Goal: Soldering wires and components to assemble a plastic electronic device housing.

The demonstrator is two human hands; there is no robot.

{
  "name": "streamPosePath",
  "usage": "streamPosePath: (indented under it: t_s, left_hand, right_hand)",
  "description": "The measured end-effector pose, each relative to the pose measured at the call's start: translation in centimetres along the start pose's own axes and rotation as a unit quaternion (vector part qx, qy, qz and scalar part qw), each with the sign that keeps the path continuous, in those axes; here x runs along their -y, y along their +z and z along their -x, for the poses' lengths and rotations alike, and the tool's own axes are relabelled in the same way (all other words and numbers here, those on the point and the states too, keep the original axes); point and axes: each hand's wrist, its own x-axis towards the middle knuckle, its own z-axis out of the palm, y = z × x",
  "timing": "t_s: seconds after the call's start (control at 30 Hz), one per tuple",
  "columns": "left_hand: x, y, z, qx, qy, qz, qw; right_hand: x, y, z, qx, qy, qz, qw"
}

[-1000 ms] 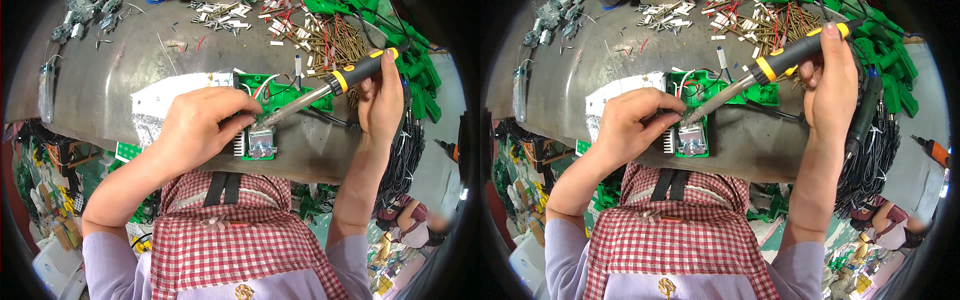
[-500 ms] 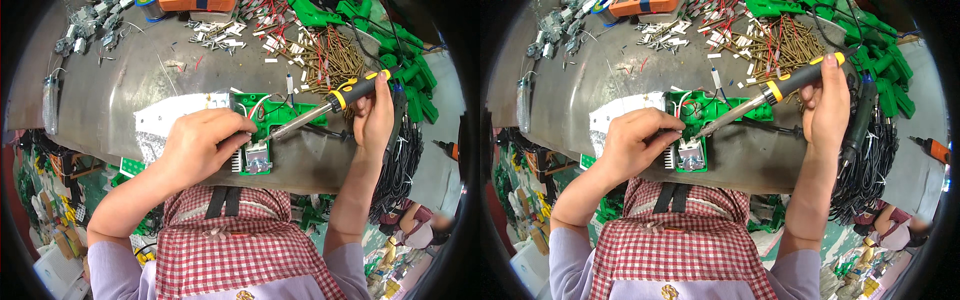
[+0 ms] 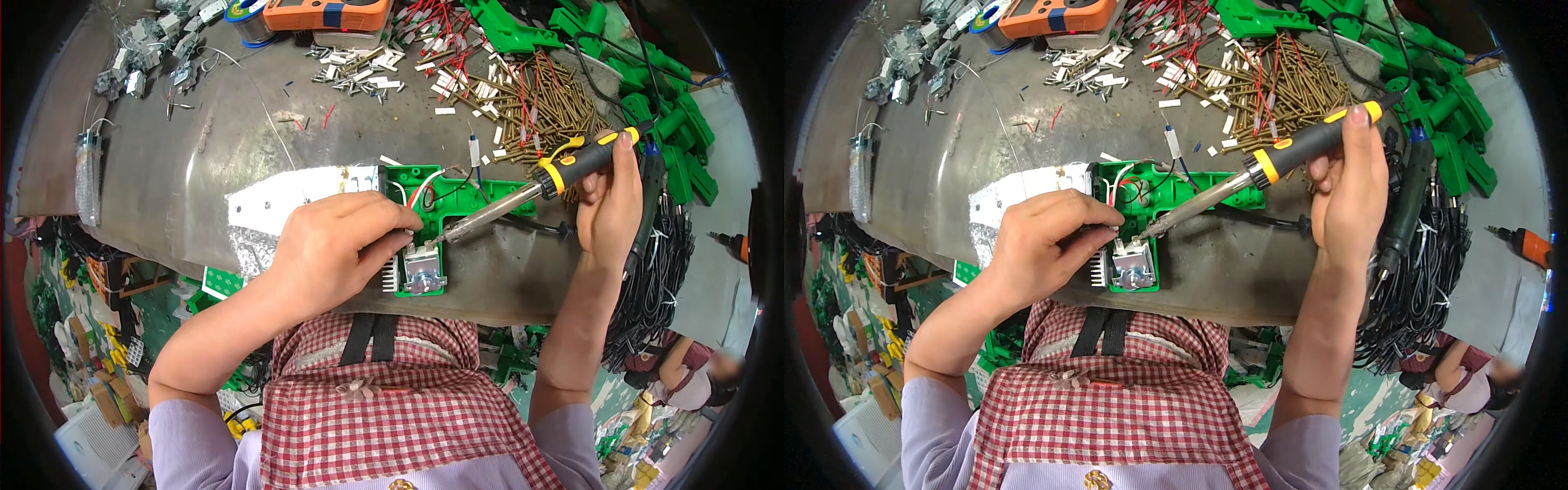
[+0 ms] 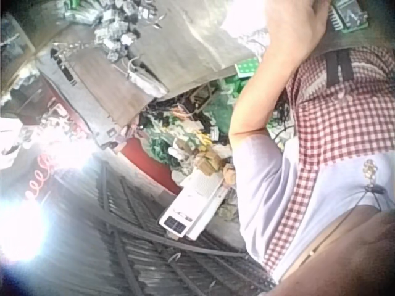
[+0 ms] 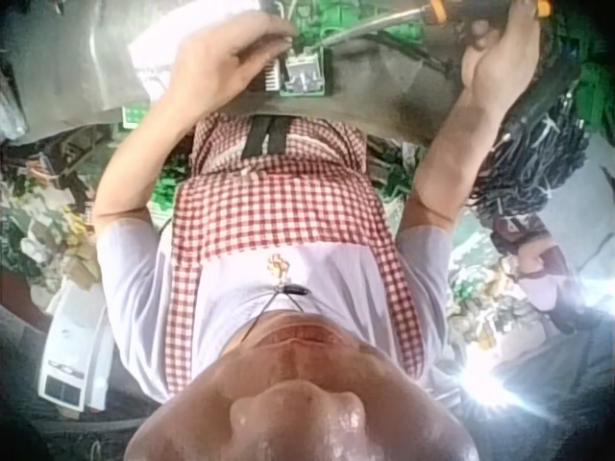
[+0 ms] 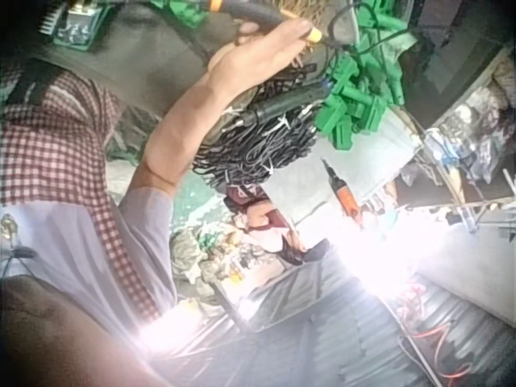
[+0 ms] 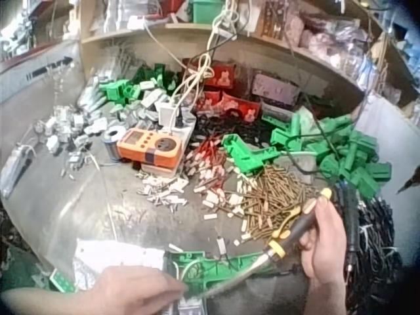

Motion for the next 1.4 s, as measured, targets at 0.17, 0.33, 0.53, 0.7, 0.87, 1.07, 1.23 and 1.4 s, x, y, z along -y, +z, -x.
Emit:
streamPosePath:
  t_s: [0.17, 0.33, 0.53, 0.7, 0.87, 1.07, 1.23, 1.4]
  left_hand:
    - [0.4, 0.4, 0.3, 0.001, -0.005, 0.007, 1.0]
    - [0.3, 0.3, 0.3, -0.028, 0.033, 0.02, 0.999]
    - [0.4, 0.3, 0.4, -0.028, 0.045, 0.015, 0.998]
    - [0.4, 0.3, 0.5, -0.037, 0.053, 0.01, 0.998]
    - [0.2, 0.2, 0.4, -0.033, 0.052, 0.007, 0.998]
    - [0.3, 0.4, 0.4, -0.032, 0.054, 0.002, 0.998]
    - [0.2, 0.5, 0.5, -0.034, 0.056, -0.027, 0.998]
    - [-0.1, 0.2, 0.2, -0.053, 0.063, -0.045, 0.996]
  right_hand:
    - [-0.5, -0.5, 0.1, -0.014, -0.011, -0.016, 1.0]
    - [-1.1, -0.8, 0.1, -0.09, 0.028, -0.045, 0.995]
    - [-1.7, -1.4, 0.0, -0.061, 0.015, -0.04, 0.997]
    - [-1.5, -1.5, 0.0, -0.054, 0.02, -0.02, 0.998]
    - [-1.2, -1.0, 0.0, -0.061, 0.019, -0.013, 0.998]
    - [-1.0, -1.0, 0.1, -0.054, 0.025, 0.005, 0.998]
    - [-0.8, -0.8, 0.1, -0.053, 0.023, 0.006, 0.998]
    - [-0.4, -0.5, 0.2, -0.06, 0.03, 0.006, 0.998]
